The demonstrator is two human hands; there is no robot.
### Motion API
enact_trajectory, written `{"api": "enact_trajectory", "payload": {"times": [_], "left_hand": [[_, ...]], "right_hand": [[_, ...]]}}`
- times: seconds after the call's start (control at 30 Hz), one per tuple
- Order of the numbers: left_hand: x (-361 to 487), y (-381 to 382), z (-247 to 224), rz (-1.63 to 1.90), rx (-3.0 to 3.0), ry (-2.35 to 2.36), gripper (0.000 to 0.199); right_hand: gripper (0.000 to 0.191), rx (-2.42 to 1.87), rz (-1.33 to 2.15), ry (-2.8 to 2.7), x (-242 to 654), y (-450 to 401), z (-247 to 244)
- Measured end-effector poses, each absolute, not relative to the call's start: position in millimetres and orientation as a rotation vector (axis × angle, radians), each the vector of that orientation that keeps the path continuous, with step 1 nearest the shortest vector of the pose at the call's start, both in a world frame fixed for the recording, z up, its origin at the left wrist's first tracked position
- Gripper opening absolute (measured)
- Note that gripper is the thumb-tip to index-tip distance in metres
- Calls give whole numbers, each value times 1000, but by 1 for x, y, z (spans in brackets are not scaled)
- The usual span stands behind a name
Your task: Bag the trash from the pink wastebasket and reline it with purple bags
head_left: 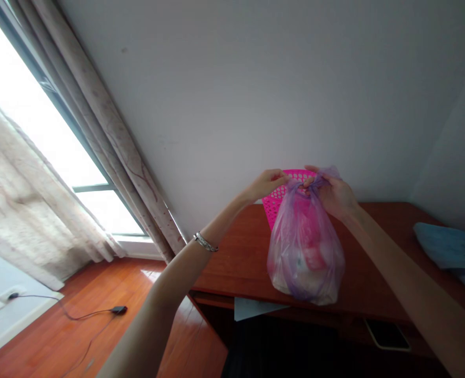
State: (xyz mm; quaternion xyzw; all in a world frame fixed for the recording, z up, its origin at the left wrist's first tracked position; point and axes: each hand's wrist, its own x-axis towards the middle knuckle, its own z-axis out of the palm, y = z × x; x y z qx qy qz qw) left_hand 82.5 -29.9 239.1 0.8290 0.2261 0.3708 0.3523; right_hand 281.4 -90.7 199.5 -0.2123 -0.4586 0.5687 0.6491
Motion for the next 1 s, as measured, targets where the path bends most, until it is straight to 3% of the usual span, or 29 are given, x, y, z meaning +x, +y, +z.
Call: {"api": "enact_trajectory", "payload": {"times": [0.37,0.6,0.83,1.0], "left_hand": [[81,-29,245,1113,1734,541,17],[77,-36,246,1227,1535,517,30],[76,-42,228,766,1792,705,35],[76,-37,227,753,1725,637,22]], "right_hand": [[28,-463,1280,-1034,279,-92,199],[31,-451,1295,-1060,285,-88,195],[33,-439,1255,-1081,282,-89,195],[32,-447,1253,-1117,281,-90,194]]}}
